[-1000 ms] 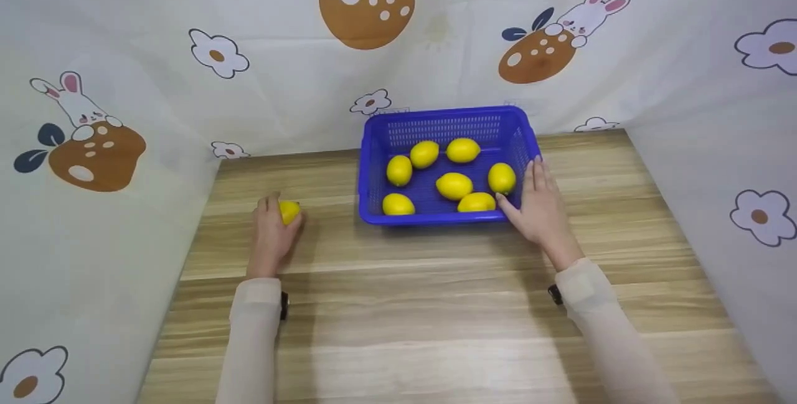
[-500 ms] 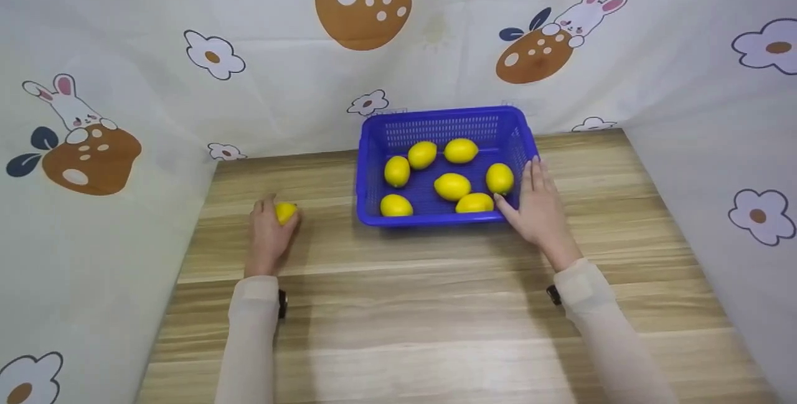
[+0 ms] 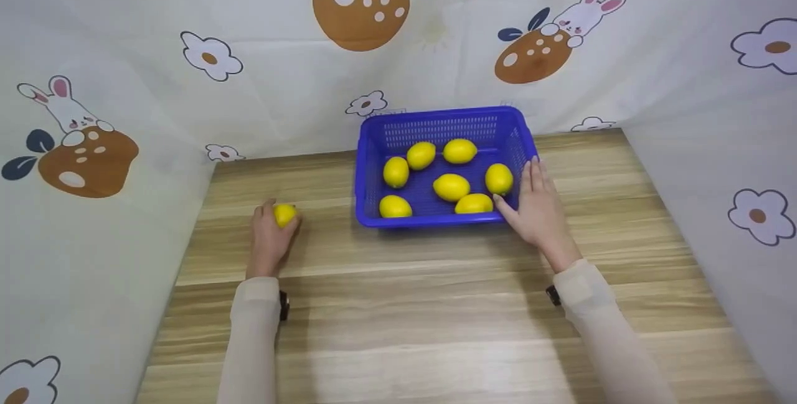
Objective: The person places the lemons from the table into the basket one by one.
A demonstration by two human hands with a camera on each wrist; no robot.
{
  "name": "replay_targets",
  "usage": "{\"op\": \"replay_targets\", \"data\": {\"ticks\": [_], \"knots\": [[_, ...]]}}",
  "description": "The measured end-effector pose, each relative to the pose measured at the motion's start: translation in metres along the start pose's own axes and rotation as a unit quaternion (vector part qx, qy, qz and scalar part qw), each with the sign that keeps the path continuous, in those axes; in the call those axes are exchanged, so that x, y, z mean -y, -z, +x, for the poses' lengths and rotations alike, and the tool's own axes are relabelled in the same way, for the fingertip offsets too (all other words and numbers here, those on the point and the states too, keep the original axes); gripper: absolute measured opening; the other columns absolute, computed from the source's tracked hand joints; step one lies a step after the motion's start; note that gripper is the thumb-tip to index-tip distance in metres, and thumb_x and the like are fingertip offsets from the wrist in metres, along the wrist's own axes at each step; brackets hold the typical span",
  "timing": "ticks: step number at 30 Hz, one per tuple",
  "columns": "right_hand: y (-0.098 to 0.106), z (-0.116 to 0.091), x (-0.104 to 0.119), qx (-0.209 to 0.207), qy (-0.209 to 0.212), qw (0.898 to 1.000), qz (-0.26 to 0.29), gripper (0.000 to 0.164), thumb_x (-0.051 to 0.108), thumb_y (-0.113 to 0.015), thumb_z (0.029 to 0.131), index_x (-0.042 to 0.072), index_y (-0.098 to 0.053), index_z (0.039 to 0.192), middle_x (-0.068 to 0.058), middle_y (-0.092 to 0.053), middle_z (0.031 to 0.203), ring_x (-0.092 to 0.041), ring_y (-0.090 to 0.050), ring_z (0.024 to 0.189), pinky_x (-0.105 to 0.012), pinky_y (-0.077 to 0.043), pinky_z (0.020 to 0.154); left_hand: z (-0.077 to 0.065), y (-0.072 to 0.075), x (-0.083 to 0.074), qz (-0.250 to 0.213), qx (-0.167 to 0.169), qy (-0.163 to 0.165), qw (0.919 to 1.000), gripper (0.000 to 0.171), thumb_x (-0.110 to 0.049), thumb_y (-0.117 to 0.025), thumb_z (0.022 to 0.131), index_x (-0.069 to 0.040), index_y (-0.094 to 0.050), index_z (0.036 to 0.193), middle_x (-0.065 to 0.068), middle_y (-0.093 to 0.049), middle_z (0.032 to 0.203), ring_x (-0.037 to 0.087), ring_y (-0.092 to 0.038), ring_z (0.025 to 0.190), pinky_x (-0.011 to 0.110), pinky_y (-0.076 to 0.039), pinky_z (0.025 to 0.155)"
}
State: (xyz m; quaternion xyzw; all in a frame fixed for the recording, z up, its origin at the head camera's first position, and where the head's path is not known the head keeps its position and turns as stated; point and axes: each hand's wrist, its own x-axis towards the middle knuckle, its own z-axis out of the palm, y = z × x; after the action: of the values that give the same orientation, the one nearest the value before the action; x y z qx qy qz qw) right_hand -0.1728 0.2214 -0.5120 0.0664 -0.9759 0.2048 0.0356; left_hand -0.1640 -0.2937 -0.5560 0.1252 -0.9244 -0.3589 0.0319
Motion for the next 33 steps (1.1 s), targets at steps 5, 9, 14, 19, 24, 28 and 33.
{"op": "replay_targets", "data": {"ticks": [5, 9, 14, 19, 24, 28, 33], "knots": [[-0.0003, 0.0003, -0.0001, 0.001, 0.001, 1.000, 0.000, 0.097, 0.055, -0.050, 0.104, -0.019, -0.018, 0.159, -0.037, -0.010, 0.170, -0.049, -0.009, 0.160, -0.060, -0.016, 0.129, -0.0004, -0.0034, -0.0001, -0.006, -0.002, 0.001, 1.0000, 0.075, -0.024, -0.069, 0.101, 0.011, -0.033, 0.157, 0.035, -0.046, 0.143, 0.047, -0.050, 0.129, 0.059, -0.043, 0.111], [-0.0011, 0.0003, 0.0003, 0.001, 0.004, 1.000, 0.002, 0.098, 0.055, -0.050, 0.104, -0.020, -0.018, 0.159, -0.038, -0.009, 0.169, -0.050, -0.009, 0.160, -0.060, -0.014, 0.130, -0.0013, -0.0055, 0.0011, -0.014, -0.002, 0.007, 0.9999, 0.075, -0.022, -0.069, 0.101, 0.013, -0.033, 0.157, 0.035, -0.046, 0.143, 0.047, -0.049, 0.129, 0.059, -0.042, 0.113], [-0.0013, 0.0000, 0.0005, 0.002, 0.002, 1.000, 0.009, 0.098, 0.054, -0.051, 0.104, -0.020, -0.017, 0.159, -0.038, -0.008, 0.170, -0.050, -0.008, 0.160, -0.060, -0.013, 0.130, -0.0017, -0.0067, 0.0028, -0.018, -0.008, 0.008, 0.9998, 0.074, -0.021, -0.070, 0.101, 0.013, -0.034, 0.155, 0.035, -0.047, 0.140, 0.047, -0.049, 0.127, 0.059, -0.041, 0.113], [-0.0017, 0.0000, 0.0005, 0.000, 0.003, 1.000, 0.005, 0.097, 0.053, -0.051, 0.105, -0.020, -0.017, 0.159, -0.038, -0.008, 0.170, -0.050, -0.010, 0.160, -0.059, -0.013, 0.130, -0.0024, -0.0065, 0.0026, -0.019, -0.001, 0.015, 0.9997, 0.074, -0.021, -0.069, 0.101, 0.015, -0.033, 0.155, 0.036, -0.045, 0.142, 0.047, -0.048, 0.129, 0.059, -0.040, 0.113], [-0.0012, -0.0005, 0.0007, -0.002, 0.003, 1.000, 0.002, 0.096, 0.053, -0.051, 0.104, -0.020, -0.018, 0.158, -0.037, -0.010, 0.169, -0.051, -0.013, 0.159, -0.059, -0.015, 0.130, -0.0007, -0.0068, 0.0030, -0.027, 0.009, 0.023, 0.9993, 0.073, -0.020, -0.067, 0.103, 0.015, -0.031, 0.156, 0.036, -0.044, 0.143, 0.046, -0.048, 0.129, 0.058, -0.041, 0.114], [-0.0005, -0.0001, 0.0008, 0.003, 0.000, 1.000, 0.007, 0.096, 0.053, -0.051, 0.104, -0.019, -0.017, 0.159, -0.037, -0.008, 0.170, -0.050, -0.010, 0.160, -0.059, -0.013, 0.130, 0.0003, -0.0071, 0.0038, -0.029, 0.006, 0.018, 0.9994, 0.072, -0.020, -0.068, 0.102, 0.016, -0.034, 0.154, 0.036, -0.046, 0.141, 0.046, -0.049, 0.128, 0.058, -0.040, 0.113], [-0.0001, 0.0008, -0.0001, 0.001, 0.002, 1.000, 0.005, 0.096, 0.052, -0.052, 0.105, -0.020, -0.018, 0.158, -0.038, -0.009, 0.169, -0.050, -0.010, 0.160, -0.059, -0.013, 0.130, -0.0003, -0.0067, 0.0030, -0.031, 0.002, 0.014, 0.9994, 0.071, -0.019, -0.069, 0.101, 0.017, -0.035, 0.153, 0.037, -0.047, 0.140, 0.047, -0.049, 0.128, 0.058, -0.040, 0.113]]}}
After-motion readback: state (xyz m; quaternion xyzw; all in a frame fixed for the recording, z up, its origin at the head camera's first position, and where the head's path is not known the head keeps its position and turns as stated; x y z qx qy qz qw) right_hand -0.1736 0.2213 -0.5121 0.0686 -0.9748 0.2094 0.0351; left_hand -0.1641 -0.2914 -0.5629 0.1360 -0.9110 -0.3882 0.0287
